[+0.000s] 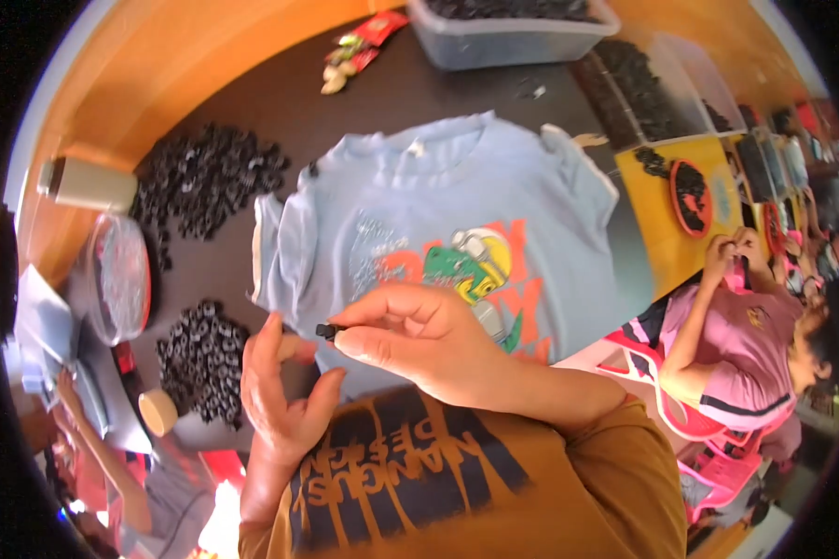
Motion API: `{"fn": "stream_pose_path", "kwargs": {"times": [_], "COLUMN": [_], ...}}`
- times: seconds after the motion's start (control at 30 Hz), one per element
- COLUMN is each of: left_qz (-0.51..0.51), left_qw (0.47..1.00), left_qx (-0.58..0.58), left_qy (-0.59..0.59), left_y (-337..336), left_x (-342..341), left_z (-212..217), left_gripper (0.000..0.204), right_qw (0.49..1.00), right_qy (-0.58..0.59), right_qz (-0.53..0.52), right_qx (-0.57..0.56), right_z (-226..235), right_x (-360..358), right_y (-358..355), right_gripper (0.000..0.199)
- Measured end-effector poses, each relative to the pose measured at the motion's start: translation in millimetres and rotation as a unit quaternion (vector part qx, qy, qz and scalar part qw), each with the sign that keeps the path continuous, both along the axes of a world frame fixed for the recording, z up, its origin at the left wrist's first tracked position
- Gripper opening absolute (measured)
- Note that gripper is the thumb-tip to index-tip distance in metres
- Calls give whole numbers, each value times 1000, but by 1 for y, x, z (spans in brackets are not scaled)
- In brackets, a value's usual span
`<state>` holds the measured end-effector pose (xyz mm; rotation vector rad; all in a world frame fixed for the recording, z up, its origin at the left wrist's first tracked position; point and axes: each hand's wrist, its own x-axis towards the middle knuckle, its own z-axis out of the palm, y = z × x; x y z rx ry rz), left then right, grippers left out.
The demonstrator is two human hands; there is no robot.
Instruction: Assembling small plastic cord locks by inserting springs into the plastic housings at a workbench.
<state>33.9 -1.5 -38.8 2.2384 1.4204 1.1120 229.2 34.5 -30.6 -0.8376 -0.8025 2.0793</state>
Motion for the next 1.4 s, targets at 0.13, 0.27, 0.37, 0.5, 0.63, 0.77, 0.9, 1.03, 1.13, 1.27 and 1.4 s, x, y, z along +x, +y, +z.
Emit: {"fn": "stream_pose_path", "kwargs": {"times": [0.13, 0.27, 0.37, 0.5, 0.63, 0.77, 0.9, 1.03, 1.13, 1.27, 1.4], "left_qz": [8, 15, 6, 15, 45, 148, 192, 205, 207, 205, 192], "left_qw": [999, 999, 1000, 999, 996, 983, 973, 954, 950, 949, 952], "left_qx": [-21, -17, -3, 3, 4, -36, -67, -90, -70, -76, -107], "left_qy": [32, 25, 11, 29, 82, 101, 113, 197, 225, 227, 214], "left_y": [-8, -17, -16, -19, -11, 18, 71, 98, 105, 105, 93], "left_x": [-11, -14, -15, -28, -57, -82, -104, -121, -123, -119, -111], "left_z": [-3, -3, 1, 2, 6, 12, 3, -23, -29, -28, -21], "left_gripper": [56, 37, 34, 30, 33, 20, 14, 23, 20, 14, 13], "right_qw": [978, 792, 714, 592, 823, 827, 903, 905, 929, 913, 915], "right_qy": [-128, -370, -419, -607, -429, -292, -150, -160, -172, -183, -183], "right_qz": [-117, -298, -336, -251, -86, 140, 159, 200, 173, 178, 168], "right_qx": [117, 383, 449, 466, 362, 460, 370, 339, 277, 317, 318], "right_z": [31, 37, 25, 31, 45, 35, 8, -7, -17, -14, -14], "right_x": [29, 69, 130, 110, 31, -6, -44, -54, -51, -47, -47], "right_y": [45, 156, 242, 232, 129, 42, 10, 15, 17, 20, 18], "right_gripper": [21, 20, 27, 53, 51, 39, 32, 24, 21, 18, 19]}}
